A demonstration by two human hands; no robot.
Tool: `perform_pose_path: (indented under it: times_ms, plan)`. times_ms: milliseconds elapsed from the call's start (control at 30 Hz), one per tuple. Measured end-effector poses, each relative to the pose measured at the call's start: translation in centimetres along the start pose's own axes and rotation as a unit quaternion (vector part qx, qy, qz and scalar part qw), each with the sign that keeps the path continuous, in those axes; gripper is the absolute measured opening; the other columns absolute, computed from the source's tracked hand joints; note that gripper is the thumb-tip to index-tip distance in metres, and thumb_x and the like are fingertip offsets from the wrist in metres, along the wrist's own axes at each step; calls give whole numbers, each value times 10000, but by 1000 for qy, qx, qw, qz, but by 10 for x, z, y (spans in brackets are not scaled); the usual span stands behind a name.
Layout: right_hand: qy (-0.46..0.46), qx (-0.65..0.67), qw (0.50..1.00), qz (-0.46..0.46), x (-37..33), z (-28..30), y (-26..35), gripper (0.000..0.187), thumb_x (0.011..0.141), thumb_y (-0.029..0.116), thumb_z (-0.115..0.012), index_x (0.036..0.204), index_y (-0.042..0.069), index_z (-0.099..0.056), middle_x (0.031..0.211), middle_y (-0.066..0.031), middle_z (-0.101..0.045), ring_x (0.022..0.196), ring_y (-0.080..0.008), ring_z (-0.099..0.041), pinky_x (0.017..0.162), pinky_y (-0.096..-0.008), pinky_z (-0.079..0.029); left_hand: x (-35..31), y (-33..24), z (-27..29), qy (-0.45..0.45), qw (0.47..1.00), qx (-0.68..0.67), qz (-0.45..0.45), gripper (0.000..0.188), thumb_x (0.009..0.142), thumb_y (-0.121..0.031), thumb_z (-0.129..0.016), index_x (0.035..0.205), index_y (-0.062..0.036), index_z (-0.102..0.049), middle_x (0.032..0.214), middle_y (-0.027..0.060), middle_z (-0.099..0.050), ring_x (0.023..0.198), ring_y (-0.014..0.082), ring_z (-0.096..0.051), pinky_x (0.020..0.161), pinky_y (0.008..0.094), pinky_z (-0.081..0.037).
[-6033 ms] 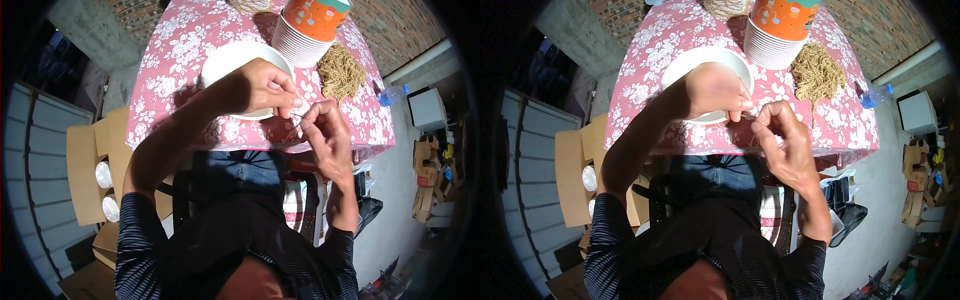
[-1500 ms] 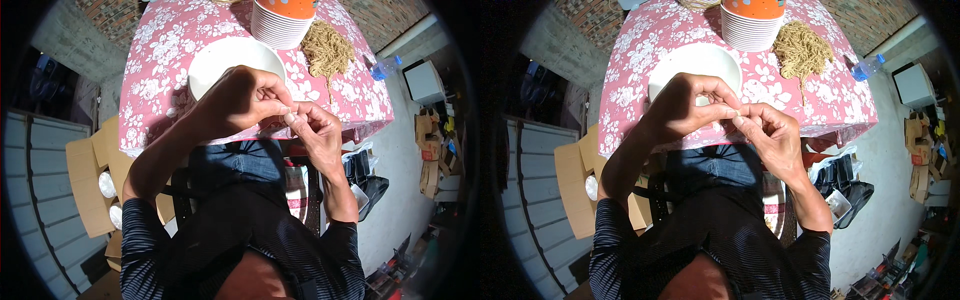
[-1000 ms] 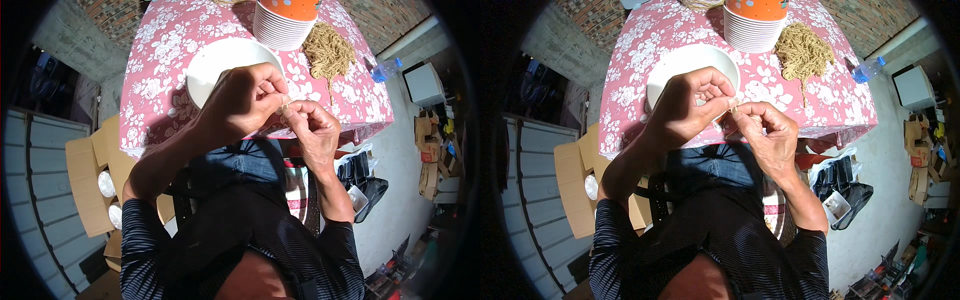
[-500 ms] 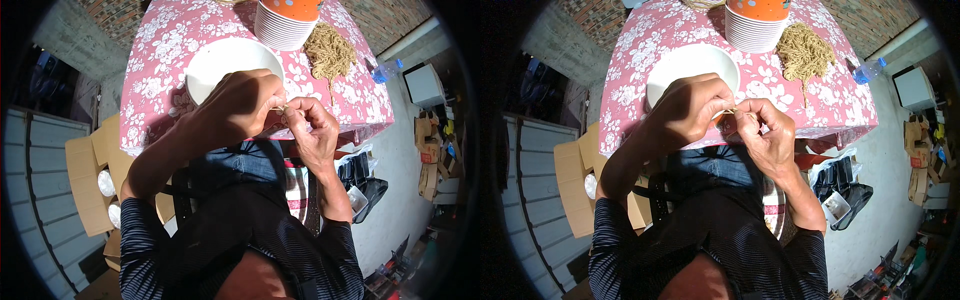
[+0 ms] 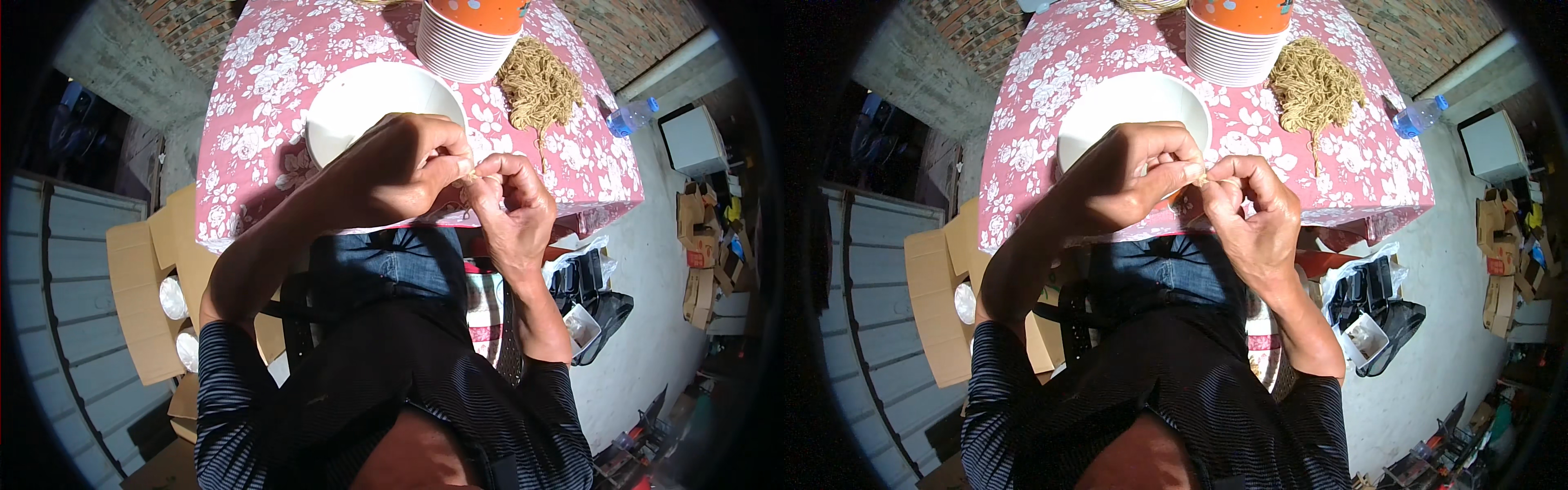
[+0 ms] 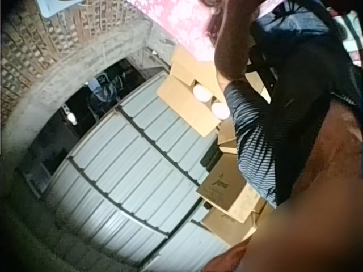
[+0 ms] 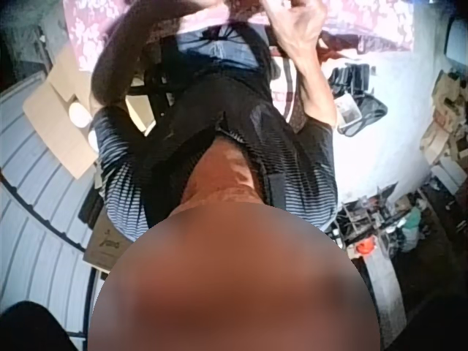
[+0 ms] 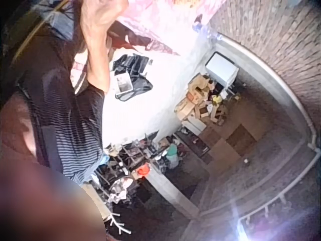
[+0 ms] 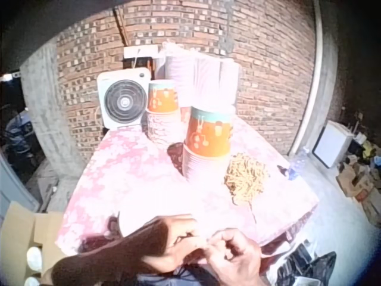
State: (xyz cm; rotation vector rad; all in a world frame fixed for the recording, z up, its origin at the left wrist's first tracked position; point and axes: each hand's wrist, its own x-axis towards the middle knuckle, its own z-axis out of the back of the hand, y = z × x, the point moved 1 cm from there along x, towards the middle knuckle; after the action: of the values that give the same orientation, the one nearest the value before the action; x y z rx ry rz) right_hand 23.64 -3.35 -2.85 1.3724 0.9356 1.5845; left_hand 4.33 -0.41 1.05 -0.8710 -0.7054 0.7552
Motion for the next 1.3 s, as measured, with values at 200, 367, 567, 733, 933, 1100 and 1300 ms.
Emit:
perform_pose_path:
  times_ms: [200,367,567,733,933,1100,1300]
  plan:
    - [-17,-205,965,162,0,3,14,211,795,-70,-788,995,-29,-739,718,-51,-576,584,-109,-529,538,-251,-435,1,2,-3,-28,999,17,5,108,984,-43,-648,943,49,-688,692,19,-615,626,55,-504,541,258,-393]
    - [-50,-268,925,264,1,3,7,198,776,-62,-809,959,-24,-744,709,-79,-618,596,-172,-597,522,-298,-463,3,2,-8,-48,997,62,-25,151,977,-76,-662,911,57,-692,655,24,-595,591,55,-485,522,260,-373]
    - [-64,-295,911,280,1,1,6,153,783,-58,-806,910,-7,-736,705,-76,-629,564,-176,-585,505,-309,-456,3,2,-4,-25,999,43,13,161,979,-76,-655,906,61,-698,680,47,-626,621,65,-516,549,268,-405]
    - [-69,-236,955,165,2,11,3,85,817,-36,-779,872,-15,-718,711,-73,-630,567,-137,-567,511,-289,-437,6,7,-6,-49,999,-5,0,160,987,-92,-637,990,57,-698,749,117,-677,682,140,-630,626,314,-485]
    - [-50,-83,995,26,1,19,-2,20,886,-25,-693,884,-32,-711,751,1,-623,656,-54,-498,602,-229,-413,7,12,-2,-100,994,21,-35,162,978,-95,-634,1054,36,-693,686,94,-625,622,129,-591,584,308,-451]
    - [-29,8,998,-56,5,28,1,58,922,-29,-661,884,-41,-703,785,29,-628,681,-37,-482,619,-209,-405,5,-1,6,-28,998,55,30,175,990,-50,-611,1129,24,-688,924,119,-728,861,175,-711,768,316,-547]
    - [36,-2,998,-41,12,33,14,57,904,-47,-646,903,-39,-702,811,-14,-681,738,-68,-613,663,-226,-497,6,-8,1,-35,983,147,-100,134,875,-119,-774,942,-3,-761,802,104,-701,713,203,-675,633,327,-497]
